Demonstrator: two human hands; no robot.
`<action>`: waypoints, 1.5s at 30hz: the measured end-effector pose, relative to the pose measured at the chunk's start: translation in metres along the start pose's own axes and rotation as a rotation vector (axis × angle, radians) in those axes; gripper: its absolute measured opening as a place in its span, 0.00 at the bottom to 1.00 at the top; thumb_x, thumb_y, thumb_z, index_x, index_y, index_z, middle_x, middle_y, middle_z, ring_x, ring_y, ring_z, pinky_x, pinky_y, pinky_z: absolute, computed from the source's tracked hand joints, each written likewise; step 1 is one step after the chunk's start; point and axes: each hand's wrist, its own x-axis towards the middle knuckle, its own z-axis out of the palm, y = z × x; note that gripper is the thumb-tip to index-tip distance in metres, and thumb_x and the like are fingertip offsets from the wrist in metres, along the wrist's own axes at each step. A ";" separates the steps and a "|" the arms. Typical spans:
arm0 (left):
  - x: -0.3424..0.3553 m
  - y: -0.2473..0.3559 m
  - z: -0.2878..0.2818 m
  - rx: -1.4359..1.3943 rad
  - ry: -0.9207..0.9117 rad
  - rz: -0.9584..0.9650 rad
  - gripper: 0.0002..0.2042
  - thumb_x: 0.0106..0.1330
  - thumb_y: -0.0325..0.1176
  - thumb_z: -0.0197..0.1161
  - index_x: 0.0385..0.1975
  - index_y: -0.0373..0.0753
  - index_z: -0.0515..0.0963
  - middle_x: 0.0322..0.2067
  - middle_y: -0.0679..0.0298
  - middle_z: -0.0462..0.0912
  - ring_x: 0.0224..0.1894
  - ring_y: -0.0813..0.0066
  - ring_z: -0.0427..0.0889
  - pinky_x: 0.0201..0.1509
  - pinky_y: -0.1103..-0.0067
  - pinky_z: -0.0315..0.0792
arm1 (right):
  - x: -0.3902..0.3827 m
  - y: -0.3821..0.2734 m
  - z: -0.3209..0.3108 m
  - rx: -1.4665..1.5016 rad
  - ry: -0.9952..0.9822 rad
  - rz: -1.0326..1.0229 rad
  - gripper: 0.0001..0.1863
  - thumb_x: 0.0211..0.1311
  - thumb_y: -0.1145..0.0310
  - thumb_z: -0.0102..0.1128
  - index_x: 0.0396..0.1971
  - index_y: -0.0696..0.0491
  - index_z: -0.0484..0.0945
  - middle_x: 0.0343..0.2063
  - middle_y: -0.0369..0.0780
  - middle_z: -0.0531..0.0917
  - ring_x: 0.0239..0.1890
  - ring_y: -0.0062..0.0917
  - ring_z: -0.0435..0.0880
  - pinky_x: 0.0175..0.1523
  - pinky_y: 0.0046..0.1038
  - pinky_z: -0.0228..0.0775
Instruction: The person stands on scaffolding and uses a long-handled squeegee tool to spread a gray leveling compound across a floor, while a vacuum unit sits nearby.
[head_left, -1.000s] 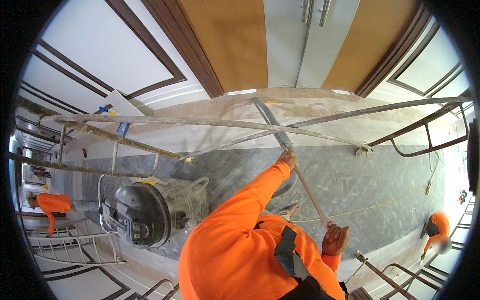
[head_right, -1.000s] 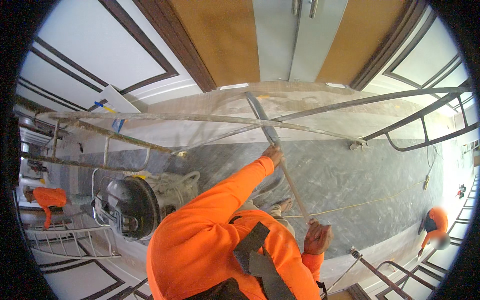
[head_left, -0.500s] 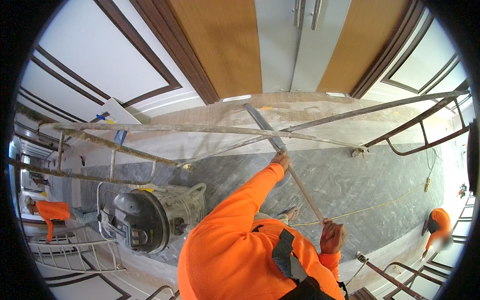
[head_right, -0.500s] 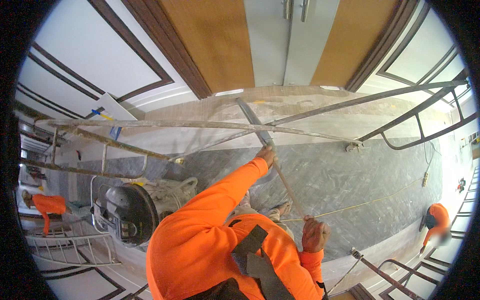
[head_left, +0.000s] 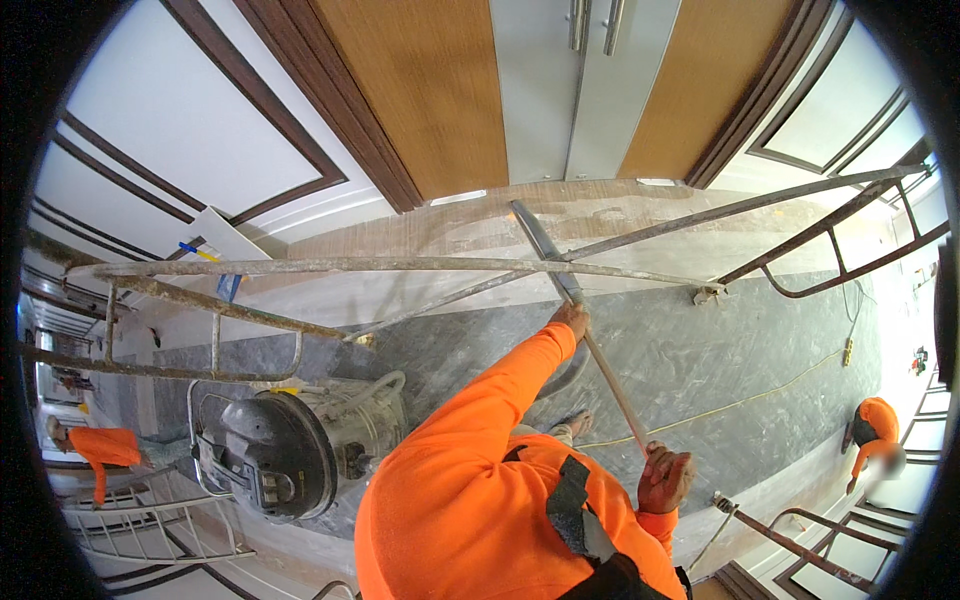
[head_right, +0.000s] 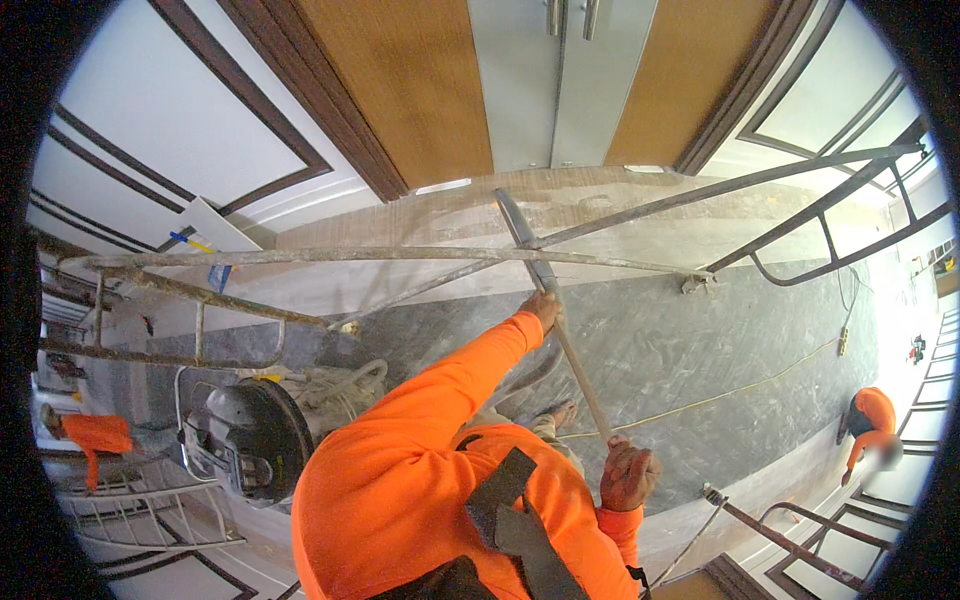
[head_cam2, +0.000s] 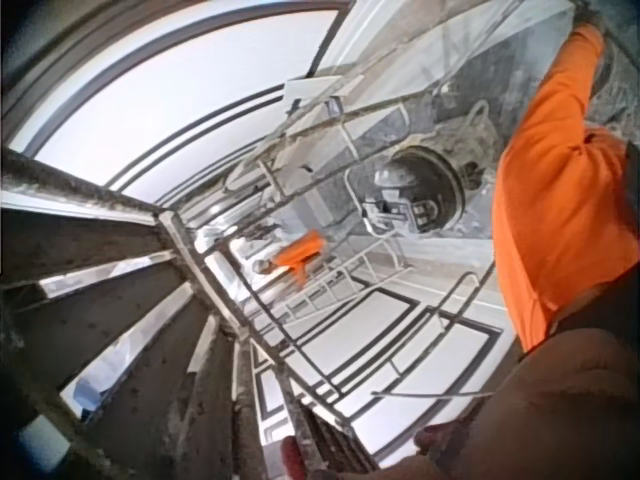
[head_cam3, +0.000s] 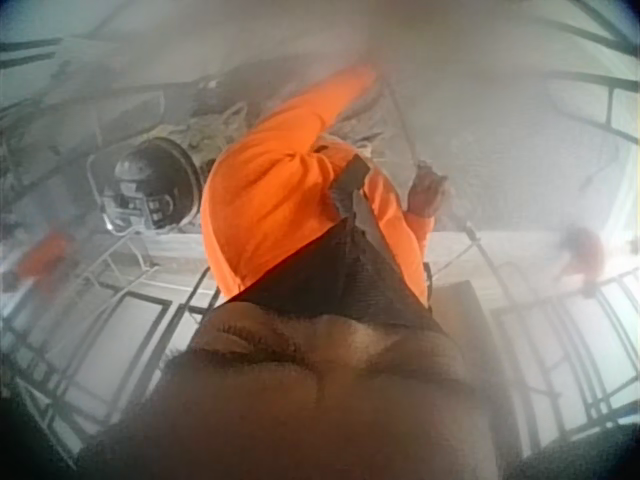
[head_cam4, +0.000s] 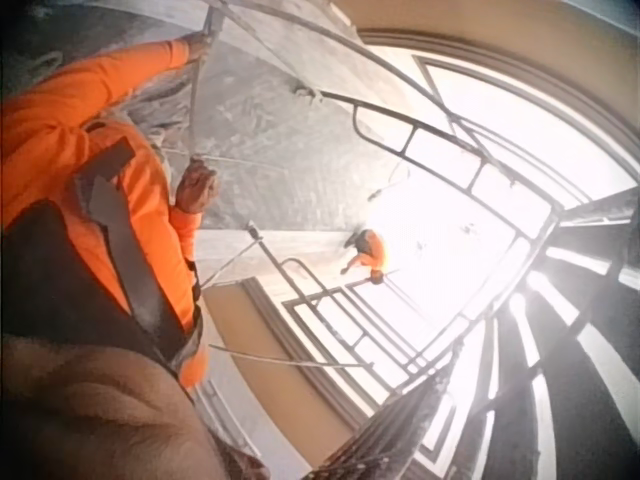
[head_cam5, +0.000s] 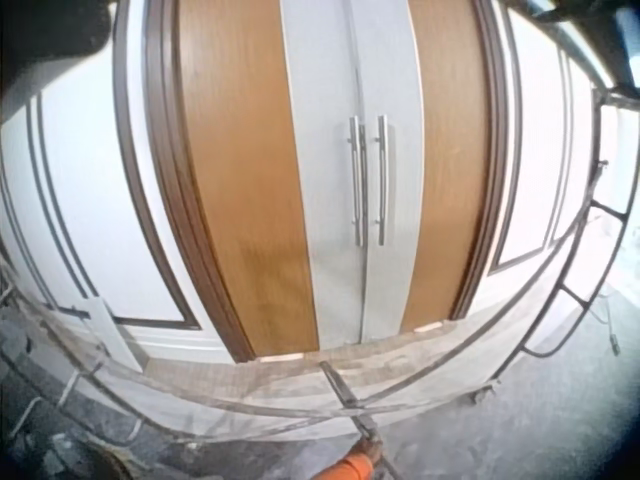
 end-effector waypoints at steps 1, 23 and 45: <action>-0.003 -0.017 0.013 -0.025 0.086 -0.048 0.12 0.62 0.40 0.61 0.35 0.38 0.83 0.46 0.49 0.79 0.55 0.45 0.74 0.60 0.61 0.70 | 0.000 0.000 0.005 0.012 -0.015 0.010 0.25 0.77 0.55 0.43 0.16 0.48 0.65 0.08 0.31 0.61 0.14 0.21 0.64 0.49 0.36 0.67; 0.022 -0.085 0.067 -0.693 0.270 -0.217 0.28 0.67 0.31 0.56 0.68 0.38 0.60 0.51 0.52 0.75 0.45 0.61 0.81 0.35 0.73 0.79 | 0.048 -0.025 0.056 -0.711 -0.337 0.813 0.26 0.64 0.68 0.61 0.62 0.57 0.73 0.18 0.30 0.74 0.15 0.12 0.67 0.19 0.19 0.59; -0.076 -0.034 -0.034 -0.141 0.431 -0.165 0.17 0.62 0.46 0.64 0.34 0.35 0.76 0.55 0.39 0.74 0.57 0.42 0.73 0.62 0.60 0.67 | 0.065 -0.042 0.046 -0.986 -0.655 0.628 0.29 0.58 0.68 0.64 0.58 0.65 0.73 0.46 0.55 0.84 0.46 0.26 0.83 0.50 0.28 0.75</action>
